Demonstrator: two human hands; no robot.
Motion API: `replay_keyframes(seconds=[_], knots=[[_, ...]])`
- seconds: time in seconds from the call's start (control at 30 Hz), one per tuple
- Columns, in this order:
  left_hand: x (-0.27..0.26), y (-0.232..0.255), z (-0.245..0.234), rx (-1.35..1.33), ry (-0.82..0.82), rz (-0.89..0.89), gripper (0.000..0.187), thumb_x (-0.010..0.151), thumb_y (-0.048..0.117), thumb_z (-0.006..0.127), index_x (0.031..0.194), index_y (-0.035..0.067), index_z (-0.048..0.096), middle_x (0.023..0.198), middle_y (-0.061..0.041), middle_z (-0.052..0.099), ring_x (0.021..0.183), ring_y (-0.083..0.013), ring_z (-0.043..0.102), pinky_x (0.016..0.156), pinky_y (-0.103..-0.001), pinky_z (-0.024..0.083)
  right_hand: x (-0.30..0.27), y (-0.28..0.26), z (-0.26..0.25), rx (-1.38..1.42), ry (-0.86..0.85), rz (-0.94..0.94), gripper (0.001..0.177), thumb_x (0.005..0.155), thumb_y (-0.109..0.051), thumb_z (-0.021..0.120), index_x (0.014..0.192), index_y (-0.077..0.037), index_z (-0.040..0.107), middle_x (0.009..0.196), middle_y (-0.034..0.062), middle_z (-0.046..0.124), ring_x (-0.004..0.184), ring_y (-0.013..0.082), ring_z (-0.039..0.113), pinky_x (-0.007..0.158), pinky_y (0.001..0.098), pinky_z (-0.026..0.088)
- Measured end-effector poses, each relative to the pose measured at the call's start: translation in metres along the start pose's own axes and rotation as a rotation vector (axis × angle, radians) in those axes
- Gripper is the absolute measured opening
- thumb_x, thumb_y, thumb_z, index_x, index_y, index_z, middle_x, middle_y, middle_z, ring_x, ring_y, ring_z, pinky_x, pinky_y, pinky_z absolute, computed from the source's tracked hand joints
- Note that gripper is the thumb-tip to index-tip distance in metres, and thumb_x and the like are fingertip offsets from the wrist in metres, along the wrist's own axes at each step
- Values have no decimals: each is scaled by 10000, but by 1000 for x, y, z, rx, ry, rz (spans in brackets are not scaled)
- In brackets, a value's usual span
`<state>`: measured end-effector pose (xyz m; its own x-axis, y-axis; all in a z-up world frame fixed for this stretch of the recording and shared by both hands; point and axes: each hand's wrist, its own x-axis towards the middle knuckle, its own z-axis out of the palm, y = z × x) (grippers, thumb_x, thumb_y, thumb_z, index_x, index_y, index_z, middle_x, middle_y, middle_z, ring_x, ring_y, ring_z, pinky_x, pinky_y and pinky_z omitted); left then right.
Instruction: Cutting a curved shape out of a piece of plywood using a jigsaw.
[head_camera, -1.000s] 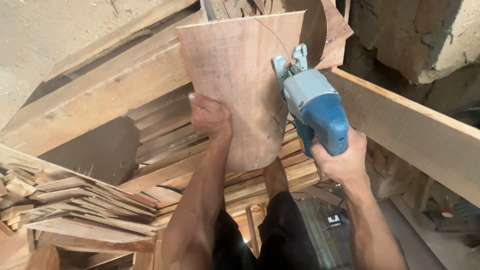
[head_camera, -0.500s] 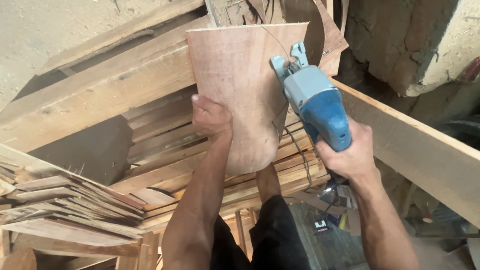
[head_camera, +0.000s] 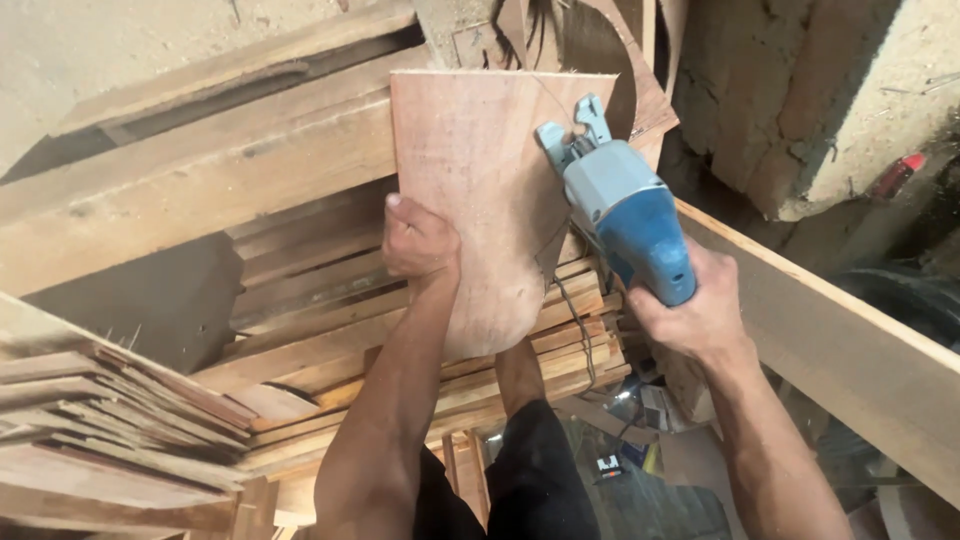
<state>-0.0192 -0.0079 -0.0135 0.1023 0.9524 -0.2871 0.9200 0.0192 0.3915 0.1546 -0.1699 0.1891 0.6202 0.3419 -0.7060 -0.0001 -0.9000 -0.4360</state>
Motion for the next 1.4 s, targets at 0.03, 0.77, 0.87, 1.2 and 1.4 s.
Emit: replay_keyframes(seconds=[0.03,0.77,0.87,1.2,1.4], knots=[[0,-4,3,25,0,-8,468,1083,336,420,820,48,678,806,-224,694,721,-481,641,639,-574,495,3,-3,1,-9,-1,15,255,683,-152,711,916,-55,675,725,55,691,654,155,676,696,321,559],[0,2,2,50,26,-31,424,1051,327,466,734,84,609,717,-162,653,638,-430,618,559,-552,454,32,-38,-17,-118,-45,-73,252,683,-125,724,912,-45,657,757,59,695,680,159,664,728,312,551],[-1,1,2,15,24,-34,428,1054,325,458,729,86,600,715,-161,648,639,-429,616,561,-548,453,34,-44,-18,-134,-51,-61,226,687,-118,721,892,-48,657,748,58,695,670,162,665,717,316,549],[0,2,1,26,26,-26,433,1065,331,446,756,80,616,730,-167,654,654,-424,624,570,-538,467,48,-49,-27,-220,-73,-161,240,667,-132,744,861,-24,651,734,107,685,635,216,678,674,344,555],[0,4,-2,32,-7,-64,432,1053,341,457,754,76,622,720,-159,659,639,-416,627,546,-541,461,55,-56,-30,-279,-89,-180,245,665,-123,752,858,-16,644,732,119,678,629,223,672,675,347,558]])
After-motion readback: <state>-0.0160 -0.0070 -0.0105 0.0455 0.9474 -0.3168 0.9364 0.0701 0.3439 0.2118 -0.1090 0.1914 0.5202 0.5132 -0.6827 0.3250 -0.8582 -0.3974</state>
